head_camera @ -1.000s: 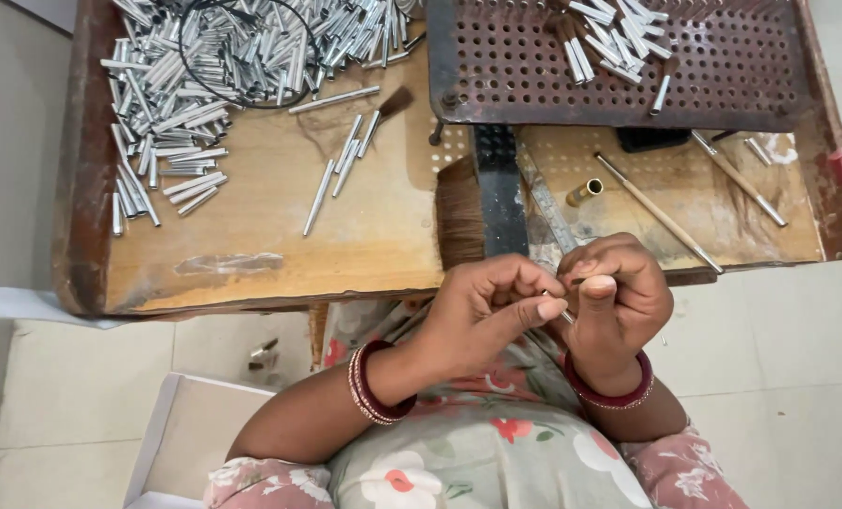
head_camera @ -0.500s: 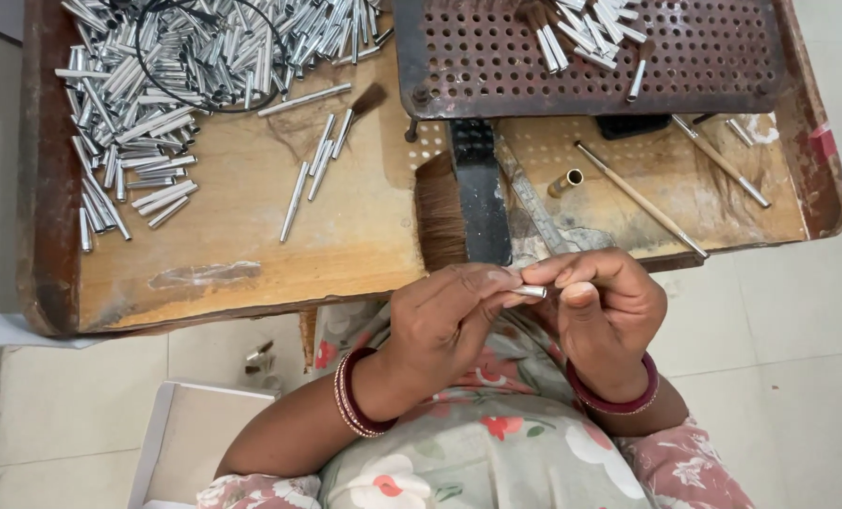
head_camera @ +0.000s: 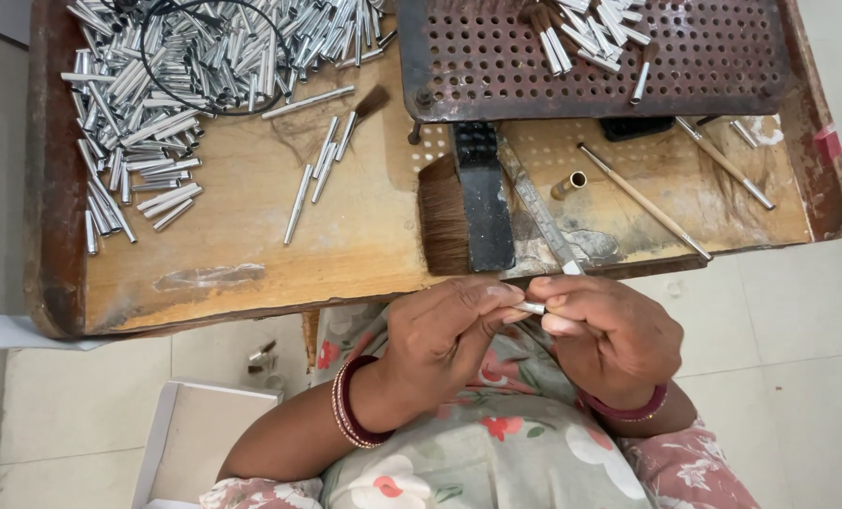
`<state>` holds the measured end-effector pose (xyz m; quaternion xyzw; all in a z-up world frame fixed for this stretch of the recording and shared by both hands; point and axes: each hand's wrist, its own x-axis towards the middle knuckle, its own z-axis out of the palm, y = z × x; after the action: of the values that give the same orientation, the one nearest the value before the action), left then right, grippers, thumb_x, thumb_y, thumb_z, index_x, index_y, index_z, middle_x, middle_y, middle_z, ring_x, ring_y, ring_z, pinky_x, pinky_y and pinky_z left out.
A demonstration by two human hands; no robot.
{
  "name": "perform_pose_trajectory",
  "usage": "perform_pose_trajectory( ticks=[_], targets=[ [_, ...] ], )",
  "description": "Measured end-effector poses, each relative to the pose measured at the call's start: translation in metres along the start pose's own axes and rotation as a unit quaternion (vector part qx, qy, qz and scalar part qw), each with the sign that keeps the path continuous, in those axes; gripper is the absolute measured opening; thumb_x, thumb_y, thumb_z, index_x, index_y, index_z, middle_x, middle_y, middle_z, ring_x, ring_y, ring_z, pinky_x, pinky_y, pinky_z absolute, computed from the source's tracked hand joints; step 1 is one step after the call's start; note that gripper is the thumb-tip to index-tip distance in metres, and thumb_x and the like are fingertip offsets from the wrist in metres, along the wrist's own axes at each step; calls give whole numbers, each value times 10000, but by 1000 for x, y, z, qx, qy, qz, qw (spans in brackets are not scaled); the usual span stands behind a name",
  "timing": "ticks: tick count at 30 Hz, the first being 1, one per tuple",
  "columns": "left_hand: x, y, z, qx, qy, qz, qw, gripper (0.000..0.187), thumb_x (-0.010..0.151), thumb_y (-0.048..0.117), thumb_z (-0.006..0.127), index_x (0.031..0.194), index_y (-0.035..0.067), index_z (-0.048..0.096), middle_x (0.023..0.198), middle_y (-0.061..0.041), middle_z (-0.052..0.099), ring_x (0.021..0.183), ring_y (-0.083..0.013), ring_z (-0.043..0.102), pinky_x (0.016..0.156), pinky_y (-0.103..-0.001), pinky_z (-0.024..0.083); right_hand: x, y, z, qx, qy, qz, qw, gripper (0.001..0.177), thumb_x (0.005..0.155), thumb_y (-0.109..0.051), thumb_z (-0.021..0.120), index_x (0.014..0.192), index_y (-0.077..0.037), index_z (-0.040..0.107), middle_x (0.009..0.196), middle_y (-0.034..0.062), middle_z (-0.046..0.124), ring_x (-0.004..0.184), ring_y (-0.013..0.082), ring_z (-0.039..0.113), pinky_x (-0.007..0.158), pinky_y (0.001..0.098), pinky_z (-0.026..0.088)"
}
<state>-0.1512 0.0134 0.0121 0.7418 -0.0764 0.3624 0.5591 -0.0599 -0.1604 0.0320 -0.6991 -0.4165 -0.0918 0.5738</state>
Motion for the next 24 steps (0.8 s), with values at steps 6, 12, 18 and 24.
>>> perform_pose_trajectory(
  ticks=[6,12,18,24],
  targets=[
    [1,4,-7,15,-33,29,999,234,888,-98,723,1102,-9,693,1049,-146,743,980,-289,775,855,-335,636,16,-18,-15,-66,-93,-41,993,207,845,-87,830,991,-3,710,1037,186,760,952,245,789,806,285,644],
    [3,9,-7,45,-24,25,998,190,883,-68,760,1050,-7,693,1011,-143,744,930,-286,764,804,-336,619,27,-21,-16,-43,-129,-83,987,353,792,-263,825,1030,-22,727,1104,163,755,1009,233,772,857,293,629],
    [-2,2,-3,35,13,19,999,172,896,-41,782,1031,2,684,990,-132,740,914,-275,764,801,-334,619,-5,14,-14,15,-16,6,1000,432,820,-339,854,1098,-27,747,933,82,760,768,103,692,691,190,529],
    [1,5,-7,-13,-3,-42,999,155,897,-10,777,1034,-1,704,970,-132,752,860,-241,768,748,-305,607,-2,20,6,-23,16,-65,997,453,915,-388,782,1134,1,706,1008,149,749,819,160,739,673,242,589]
  ],
)
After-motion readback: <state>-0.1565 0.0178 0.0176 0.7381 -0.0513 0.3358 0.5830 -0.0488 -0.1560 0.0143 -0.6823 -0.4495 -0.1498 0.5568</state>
